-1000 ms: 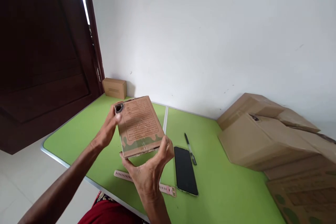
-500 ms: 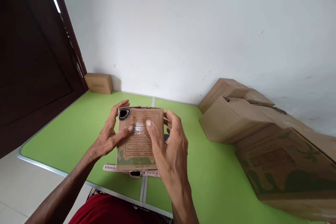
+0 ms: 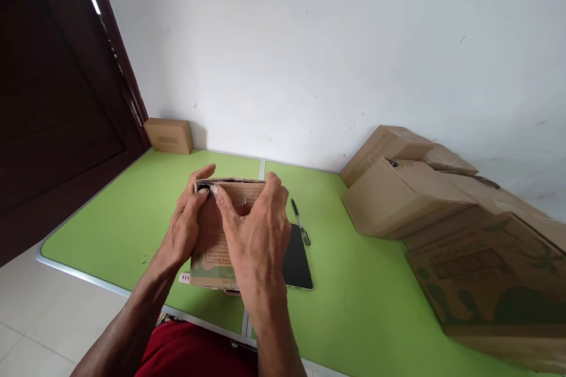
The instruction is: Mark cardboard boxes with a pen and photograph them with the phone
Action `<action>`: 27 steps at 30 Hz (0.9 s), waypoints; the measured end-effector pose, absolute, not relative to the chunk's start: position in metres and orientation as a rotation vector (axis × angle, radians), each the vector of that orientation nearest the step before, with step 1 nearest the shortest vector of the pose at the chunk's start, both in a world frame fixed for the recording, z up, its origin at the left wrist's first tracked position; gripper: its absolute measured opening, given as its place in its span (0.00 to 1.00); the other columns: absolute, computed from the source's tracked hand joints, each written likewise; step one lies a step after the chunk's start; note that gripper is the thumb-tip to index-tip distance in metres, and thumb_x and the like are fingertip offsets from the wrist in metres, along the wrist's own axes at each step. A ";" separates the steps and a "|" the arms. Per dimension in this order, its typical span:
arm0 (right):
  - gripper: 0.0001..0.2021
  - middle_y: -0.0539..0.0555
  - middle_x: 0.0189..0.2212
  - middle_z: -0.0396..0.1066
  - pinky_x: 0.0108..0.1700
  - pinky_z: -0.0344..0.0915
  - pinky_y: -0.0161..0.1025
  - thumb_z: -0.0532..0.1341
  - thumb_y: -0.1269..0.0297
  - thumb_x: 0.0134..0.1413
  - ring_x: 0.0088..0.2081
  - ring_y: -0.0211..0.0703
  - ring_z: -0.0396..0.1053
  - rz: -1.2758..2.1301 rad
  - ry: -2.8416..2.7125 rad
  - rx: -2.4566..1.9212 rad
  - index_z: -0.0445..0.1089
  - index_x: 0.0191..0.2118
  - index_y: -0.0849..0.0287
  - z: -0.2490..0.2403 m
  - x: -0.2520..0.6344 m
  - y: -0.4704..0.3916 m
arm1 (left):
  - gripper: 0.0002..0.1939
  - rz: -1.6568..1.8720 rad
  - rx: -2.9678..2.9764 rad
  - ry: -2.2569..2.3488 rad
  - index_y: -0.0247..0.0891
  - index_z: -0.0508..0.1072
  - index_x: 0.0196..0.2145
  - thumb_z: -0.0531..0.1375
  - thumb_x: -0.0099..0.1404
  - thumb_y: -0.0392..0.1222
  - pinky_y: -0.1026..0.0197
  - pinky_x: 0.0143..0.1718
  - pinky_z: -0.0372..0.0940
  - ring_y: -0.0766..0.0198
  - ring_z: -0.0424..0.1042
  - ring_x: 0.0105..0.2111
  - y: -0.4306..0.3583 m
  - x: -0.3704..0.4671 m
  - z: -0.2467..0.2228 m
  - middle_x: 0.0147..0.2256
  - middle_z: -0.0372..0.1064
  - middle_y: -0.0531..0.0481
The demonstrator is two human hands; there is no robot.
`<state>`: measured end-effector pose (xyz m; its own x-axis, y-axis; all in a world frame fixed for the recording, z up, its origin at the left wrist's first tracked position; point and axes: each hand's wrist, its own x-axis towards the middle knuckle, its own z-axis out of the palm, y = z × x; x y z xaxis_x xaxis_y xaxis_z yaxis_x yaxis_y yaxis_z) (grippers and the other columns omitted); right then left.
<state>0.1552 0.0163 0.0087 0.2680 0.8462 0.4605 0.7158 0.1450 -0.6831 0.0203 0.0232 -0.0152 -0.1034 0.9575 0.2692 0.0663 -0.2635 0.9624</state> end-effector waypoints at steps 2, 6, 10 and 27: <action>0.51 0.76 0.59 0.72 0.53 0.75 0.65 0.59 0.19 0.55 0.59 0.76 0.73 0.186 -1.472 -1.599 0.63 0.67 0.62 0.010 0.154 0.015 | 0.24 1.498 1.416 1.170 0.44 0.69 0.67 0.50 0.77 0.42 0.41 0.77 0.50 0.47 0.58 0.74 0.025 0.020 -0.016 0.73 0.64 0.47; 0.53 0.74 0.56 0.72 0.50 0.75 0.65 0.59 0.18 0.51 0.56 0.75 0.73 0.228 -1.443 -1.641 0.63 0.64 0.61 0.015 0.156 0.014 | 0.28 1.447 1.468 1.085 0.45 0.64 0.72 0.49 0.77 0.43 0.41 0.77 0.48 0.47 0.53 0.76 0.027 0.018 -0.022 0.75 0.59 0.46; 0.50 0.72 0.55 0.73 0.50 0.75 0.64 0.65 0.22 0.46 0.54 0.73 0.74 0.289 -1.436 -1.682 0.64 0.61 0.59 0.019 0.162 0.014 | 0.31 1.377 1.550 1.009 0.46 0.58 0.75 0.50 0.77 0.45 0.40 0.78 0.46 0.46 0.50 0.77 0.022 0.015 -0.022 0.77 0.53 0.46; 0.54 0.71 0.64 0.73 0.50 0.79 0.59 0.57 0.24 0.59 0.52 0.64 0.80 0.797 -1.291 -1.432 0.44 0.77 0.58 -0.024 0.226 0.012 | 0.25 1.308 1.613 0.925 0.45 0.68 0.60 0.62 0.73 0.60 0.47 0.58 0.69 0.45 0.71 0.57 0.054 -0.010 -0.026 0.58 0.70 0.44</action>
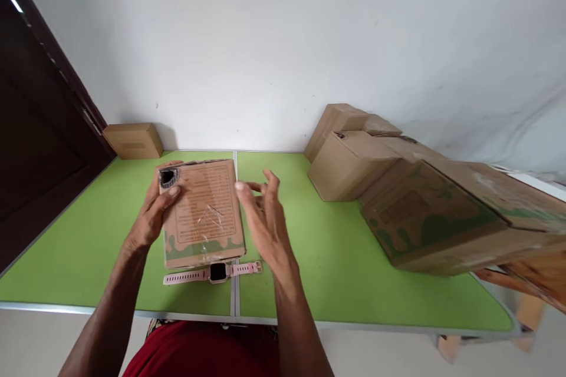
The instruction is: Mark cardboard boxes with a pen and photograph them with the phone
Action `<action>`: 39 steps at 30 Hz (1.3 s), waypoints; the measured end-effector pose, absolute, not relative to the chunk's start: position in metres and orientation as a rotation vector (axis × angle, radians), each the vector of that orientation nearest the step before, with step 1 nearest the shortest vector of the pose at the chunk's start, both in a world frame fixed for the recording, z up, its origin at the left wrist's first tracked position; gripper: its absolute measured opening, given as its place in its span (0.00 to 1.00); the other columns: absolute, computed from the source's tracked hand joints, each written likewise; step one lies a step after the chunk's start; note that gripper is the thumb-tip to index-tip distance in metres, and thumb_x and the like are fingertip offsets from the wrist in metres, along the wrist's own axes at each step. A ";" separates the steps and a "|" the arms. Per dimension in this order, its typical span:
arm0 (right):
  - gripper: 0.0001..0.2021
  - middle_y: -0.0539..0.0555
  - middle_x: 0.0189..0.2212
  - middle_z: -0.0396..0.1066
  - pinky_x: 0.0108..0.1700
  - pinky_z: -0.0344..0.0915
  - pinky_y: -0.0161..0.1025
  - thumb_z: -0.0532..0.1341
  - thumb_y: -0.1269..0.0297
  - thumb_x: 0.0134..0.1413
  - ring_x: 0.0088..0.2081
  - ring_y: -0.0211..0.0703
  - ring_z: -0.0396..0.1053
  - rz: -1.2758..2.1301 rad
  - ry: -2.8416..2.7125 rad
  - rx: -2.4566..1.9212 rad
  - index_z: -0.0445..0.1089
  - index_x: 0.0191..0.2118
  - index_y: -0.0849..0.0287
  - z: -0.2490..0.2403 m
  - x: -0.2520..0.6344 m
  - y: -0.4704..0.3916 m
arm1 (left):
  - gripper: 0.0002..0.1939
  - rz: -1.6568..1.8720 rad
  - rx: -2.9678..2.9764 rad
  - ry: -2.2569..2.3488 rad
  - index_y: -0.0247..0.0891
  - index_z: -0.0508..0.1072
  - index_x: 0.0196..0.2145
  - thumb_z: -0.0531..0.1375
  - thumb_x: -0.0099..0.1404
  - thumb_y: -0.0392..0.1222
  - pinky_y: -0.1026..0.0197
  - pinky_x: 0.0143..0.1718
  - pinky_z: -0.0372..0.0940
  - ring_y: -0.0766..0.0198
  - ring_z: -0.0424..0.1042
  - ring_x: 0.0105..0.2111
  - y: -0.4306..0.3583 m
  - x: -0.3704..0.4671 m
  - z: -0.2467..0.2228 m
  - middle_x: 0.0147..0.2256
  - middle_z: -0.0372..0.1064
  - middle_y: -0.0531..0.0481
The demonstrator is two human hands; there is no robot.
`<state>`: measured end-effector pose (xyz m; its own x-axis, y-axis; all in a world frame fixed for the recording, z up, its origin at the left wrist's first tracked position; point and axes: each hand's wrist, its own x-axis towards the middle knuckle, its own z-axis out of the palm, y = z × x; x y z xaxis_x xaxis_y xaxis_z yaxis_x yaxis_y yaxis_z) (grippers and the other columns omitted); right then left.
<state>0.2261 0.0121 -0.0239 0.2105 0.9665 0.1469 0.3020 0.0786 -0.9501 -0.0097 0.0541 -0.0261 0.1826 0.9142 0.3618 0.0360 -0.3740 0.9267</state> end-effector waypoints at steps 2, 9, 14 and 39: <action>0.45 0.72 0.64 0.74 0.51 0.78 0.56 0.49 0.28 0.67 0.53 0.61 0.81 0.666 -1.248 -1.606 0.53 0.74 0.62 -0.047 0.258 0.017 | 0.23 1.300 1.650 0.919 0.46 0.70 0.59 0.63 0.74 0.59 0.49 0.58 0.68 0.47 0.71 0.55 0.060 -0.014 -0.025 0.55 0.71 0.46; 0.12 0.64 0.52 0.81 0.52 0.71 0.46 0.56 0.70 0.72 0.51 0.53 0.79 0.306 -1.643 -2.059 0.78 0.49 0.60 -0.091 0.317 0.077 | 0.20 1.308 1.612 0.895 0.45 0.74 0.58 0.63 0.73 0.55 0.51 0.53 0.70 0.47 0.73 0.52 0.071 -0.020 -0.026 0.51 0.74 0.46; 0.11 0.59 0.51 0.79 0.53 0.76 0.50 0.62 0.59 0.75 0.51 0.51 0.78 0.185 -1.775 -2.266 0.76 0.53 0.60 -0.102 0.316 0.127 | 0.22 1.332 1.587 0.906 0.44 0.74 0.60 0.64 0.72 0.54 0.49 0.56 0.70 0.45 0.73 0.55 0.069 -0.022 -0.032 0.55 0.74 0.46; 0.13 0.50 0.23 0.68 0.19 0.49 0.38 0.58 0.81 0.53 0.16 0.40 0.58 -0.329 -2.273 -1.344 0.69 0.30 0.53 -0.118 0.417 0.135 | 0.16 1.271 1.561 1.068 0.43 0.72 0.54 0.52 0.76 0.50 0.36 0.67 0.55 0.40 0.65 0.61 0.050 -0.001 -0.010 0.56 0.72 0.43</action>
